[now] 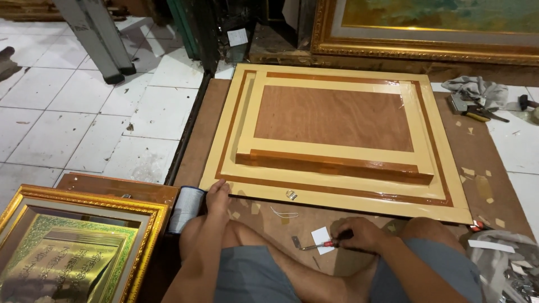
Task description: Fastening a metal hanging bracket to the back of a wooden picture frame using a screwdriver and then lifting the frame for inspection.
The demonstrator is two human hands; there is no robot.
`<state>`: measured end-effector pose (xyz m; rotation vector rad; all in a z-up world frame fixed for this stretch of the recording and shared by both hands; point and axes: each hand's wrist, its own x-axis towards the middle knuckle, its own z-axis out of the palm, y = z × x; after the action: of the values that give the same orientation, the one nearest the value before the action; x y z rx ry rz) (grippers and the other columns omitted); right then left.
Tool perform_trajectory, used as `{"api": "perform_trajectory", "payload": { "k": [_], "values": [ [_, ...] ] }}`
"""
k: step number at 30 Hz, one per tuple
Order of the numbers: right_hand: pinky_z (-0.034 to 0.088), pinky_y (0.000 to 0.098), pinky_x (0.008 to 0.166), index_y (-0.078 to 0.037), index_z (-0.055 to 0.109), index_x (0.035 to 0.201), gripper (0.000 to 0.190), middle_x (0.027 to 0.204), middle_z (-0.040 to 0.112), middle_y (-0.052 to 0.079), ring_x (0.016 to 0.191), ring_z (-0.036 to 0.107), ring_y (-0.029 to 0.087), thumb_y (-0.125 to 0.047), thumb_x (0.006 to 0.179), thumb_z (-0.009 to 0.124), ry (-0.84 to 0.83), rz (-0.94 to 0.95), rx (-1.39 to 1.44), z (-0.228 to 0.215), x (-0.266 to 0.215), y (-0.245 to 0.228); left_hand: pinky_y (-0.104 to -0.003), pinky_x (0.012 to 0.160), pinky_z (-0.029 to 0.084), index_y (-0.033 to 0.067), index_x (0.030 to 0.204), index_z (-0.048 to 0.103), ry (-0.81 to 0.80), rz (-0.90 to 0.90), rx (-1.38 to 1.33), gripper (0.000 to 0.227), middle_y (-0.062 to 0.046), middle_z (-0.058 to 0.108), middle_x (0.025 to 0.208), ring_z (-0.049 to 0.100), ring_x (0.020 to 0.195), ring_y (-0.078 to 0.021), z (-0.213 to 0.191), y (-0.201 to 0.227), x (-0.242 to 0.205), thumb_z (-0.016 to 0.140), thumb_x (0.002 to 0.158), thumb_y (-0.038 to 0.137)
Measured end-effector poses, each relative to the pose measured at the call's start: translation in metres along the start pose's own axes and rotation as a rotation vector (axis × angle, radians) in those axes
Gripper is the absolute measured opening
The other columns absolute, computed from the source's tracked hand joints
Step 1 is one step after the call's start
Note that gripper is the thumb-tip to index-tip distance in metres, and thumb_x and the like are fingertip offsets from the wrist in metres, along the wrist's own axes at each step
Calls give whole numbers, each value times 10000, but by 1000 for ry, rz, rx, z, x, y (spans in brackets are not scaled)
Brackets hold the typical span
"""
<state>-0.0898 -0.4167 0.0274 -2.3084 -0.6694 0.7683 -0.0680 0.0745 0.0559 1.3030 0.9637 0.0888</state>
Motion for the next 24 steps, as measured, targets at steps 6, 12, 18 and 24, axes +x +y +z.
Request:
{"api": "perform_trajectory", "payload": {
  "k": [6,12,18,24],
  "values": [
    [562,300,900,-285,919,1089,314,1091,874,-62,993,804,122,-545,971,787,-49,115,-130,-32,-5,-30,-344,1207,470,153,1552,682,-72,185,327,588,-41,711,1556,665,1416,-205,5,-19,34,640,972,245],
    [660,343,1053,-240,938,1233,329,1281,944,-28,1168,881,151,-392,975,801,270,353,86,-131,-23,-22,-307,1072,512,212,1442,750,-1,364,444,508,20,819,1249,739,1176,-186,1,6,83,602,956,177],
    [574,537,1067,-206,799,1472,546,1432,806,179,1283,757,395,-557,1114,583,574,712,-78,-241,-25,20,-426,1110,538,277,1624,628,-32,199,922,639,-22,662,1631,681,1376,-338,30,176,-38,508,1023,460],
    [381,541,1277,-117,591,1663,802,1727,548,154,1581,496,410,-652,1070,517,640,813,80,-316,4,78,-527,1279,387,137,1732,414,-151,221,992,755,-117,494,1757,496,1590,-362,67,181,66,482,1077,506]
  ]
}}
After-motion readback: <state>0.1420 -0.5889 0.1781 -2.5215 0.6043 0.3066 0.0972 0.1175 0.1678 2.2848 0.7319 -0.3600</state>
